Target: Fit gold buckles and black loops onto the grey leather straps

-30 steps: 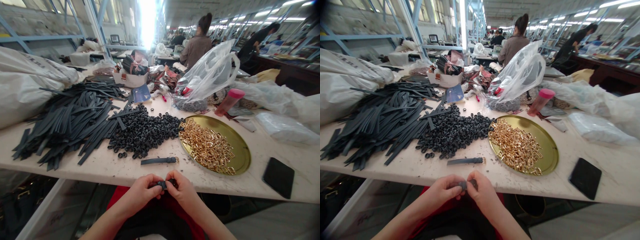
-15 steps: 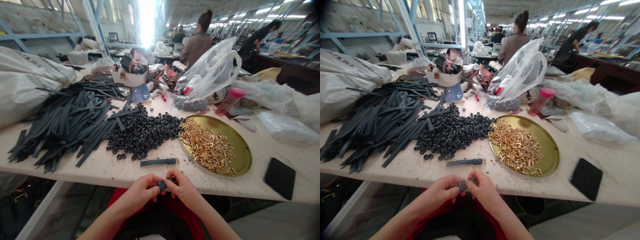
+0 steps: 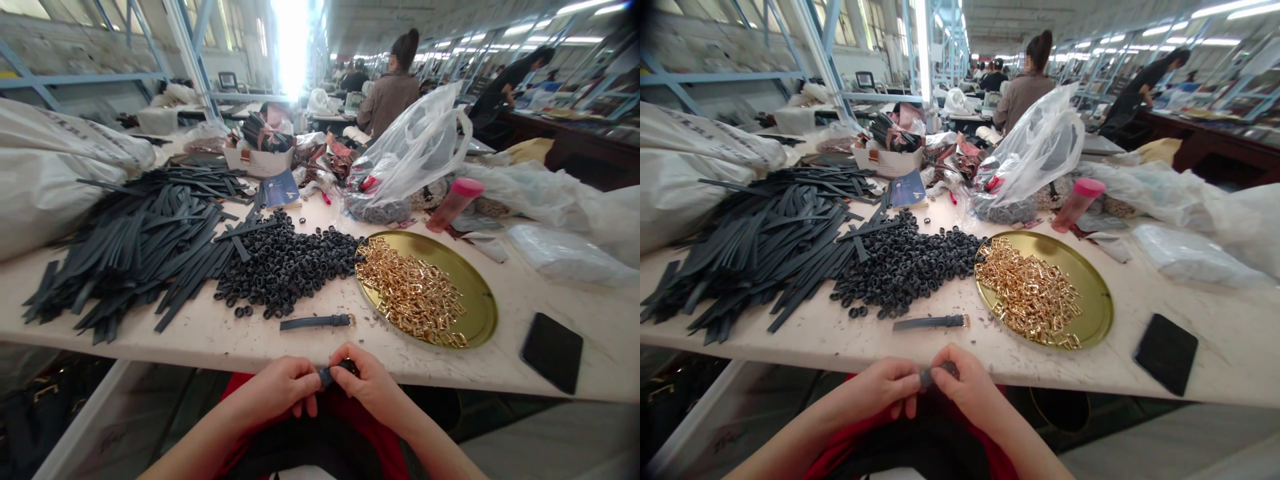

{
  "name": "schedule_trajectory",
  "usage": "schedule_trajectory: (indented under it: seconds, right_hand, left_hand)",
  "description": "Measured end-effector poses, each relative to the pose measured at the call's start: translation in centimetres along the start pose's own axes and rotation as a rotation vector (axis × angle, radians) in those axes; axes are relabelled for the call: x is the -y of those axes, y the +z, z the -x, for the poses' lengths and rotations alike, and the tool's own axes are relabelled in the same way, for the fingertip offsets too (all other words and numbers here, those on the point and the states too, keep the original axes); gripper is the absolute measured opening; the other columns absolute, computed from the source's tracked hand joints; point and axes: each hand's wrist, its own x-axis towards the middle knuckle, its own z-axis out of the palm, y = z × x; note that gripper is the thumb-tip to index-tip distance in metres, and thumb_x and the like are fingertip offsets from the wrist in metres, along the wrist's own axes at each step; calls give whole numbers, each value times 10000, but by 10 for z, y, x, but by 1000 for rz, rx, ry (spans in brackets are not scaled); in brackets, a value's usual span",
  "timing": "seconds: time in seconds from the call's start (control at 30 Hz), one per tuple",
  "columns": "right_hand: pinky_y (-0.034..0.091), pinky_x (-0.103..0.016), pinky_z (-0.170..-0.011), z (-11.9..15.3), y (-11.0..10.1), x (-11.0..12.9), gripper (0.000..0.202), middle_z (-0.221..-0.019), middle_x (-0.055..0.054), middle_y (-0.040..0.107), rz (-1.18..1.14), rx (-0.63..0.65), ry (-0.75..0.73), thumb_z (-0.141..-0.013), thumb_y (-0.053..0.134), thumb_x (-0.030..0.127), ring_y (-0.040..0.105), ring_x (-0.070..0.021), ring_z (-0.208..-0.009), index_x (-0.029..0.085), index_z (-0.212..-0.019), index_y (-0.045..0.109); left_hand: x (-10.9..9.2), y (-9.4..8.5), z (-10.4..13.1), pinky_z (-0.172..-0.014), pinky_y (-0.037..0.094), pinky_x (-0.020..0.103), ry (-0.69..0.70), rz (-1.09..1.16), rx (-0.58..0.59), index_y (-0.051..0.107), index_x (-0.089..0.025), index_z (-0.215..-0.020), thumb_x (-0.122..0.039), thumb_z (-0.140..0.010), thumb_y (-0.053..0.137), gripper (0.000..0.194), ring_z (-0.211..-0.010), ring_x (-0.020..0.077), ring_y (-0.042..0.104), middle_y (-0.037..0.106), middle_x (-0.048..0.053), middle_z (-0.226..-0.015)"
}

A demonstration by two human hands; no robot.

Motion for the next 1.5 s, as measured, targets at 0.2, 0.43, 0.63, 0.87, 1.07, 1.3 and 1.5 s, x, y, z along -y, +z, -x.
schedule_trajectory:
  seconds: [0.2,0.43,0.63,0.87,1.07,1.3,1.5]
  right_hand:
    - [367,-261,-616,7,4,0,36,-704,8,530,164,-48,-101,-767,501,181,474,-143,-666,197,-754,530]
    - [408,-269,-665,13,1,-3,68,-778,-12,581,253,22,-169,-809,469,204,526,-153,-726,197,-839,529]
    - [431,-314,-725,6,-4,-10,201,-904,-51,622,359,34,-181,-872,371,244,572,-184,-821,196,-1041,469]
    - [455,-303,-699,-22,-1,-25,209,-894,-67,647,543,-182,-354,-875,342,226,602,-186,-803,190,-1008,500]
    - [391,-398,-798,-51,-7,-47,356,-995,-117,625,952,-567,-554,-815,453,465,564,-268,-907,174,-993,552]
    - [336,-413,-862,-65,-7,-53,458,-1044,-118,620,1090,-640,-685,-759,501,518,546,-285,-964,172,-1056,539]
    - [349,-420,-886,-60,-10,-48,406,-1066,-116,605,1010,-624,-627,-776,521,442,531,-272,-1006,165,-1072,528]
  left_hand:
    - [-1,3,10,-449,305,178,3,-119,-8,556,-142,-657,-324,-769,437,244,-444,70,399,537,-37,-546]
    - [3,6,5,-510,324,190,52,-422,-82,588,-158,-660,-257,-773,379,257,-543,106,496,580,-21,-599]
    - [0,-2,0,-566,346,216,95,-561,-116,612,-169,-689,-285,-806,361,299,-605,147,548,630,10,-642]
    - [-7,4,-27,-634,397,249,217,-697,-244,639,-169,-812,-248,-836,371,280,-720,192,593,672,60,-779]
    - [-9,-55,-25,-804,403,241,207,-956,-669,604,-240,-987,-375,-833,468,245,-905,174,565,631,29,-964]
    - [24,-199,14,-799,421,333,-279,-1020,-1113,567,-98,-962,-139,-800,428,217,-916,235,573,591,142,-960]
    - [35,-205,28,-796,430,377,-226,-977,-1183,576,-76,-893,-137,-785,389,224,-910,281,584,601,167,-915]
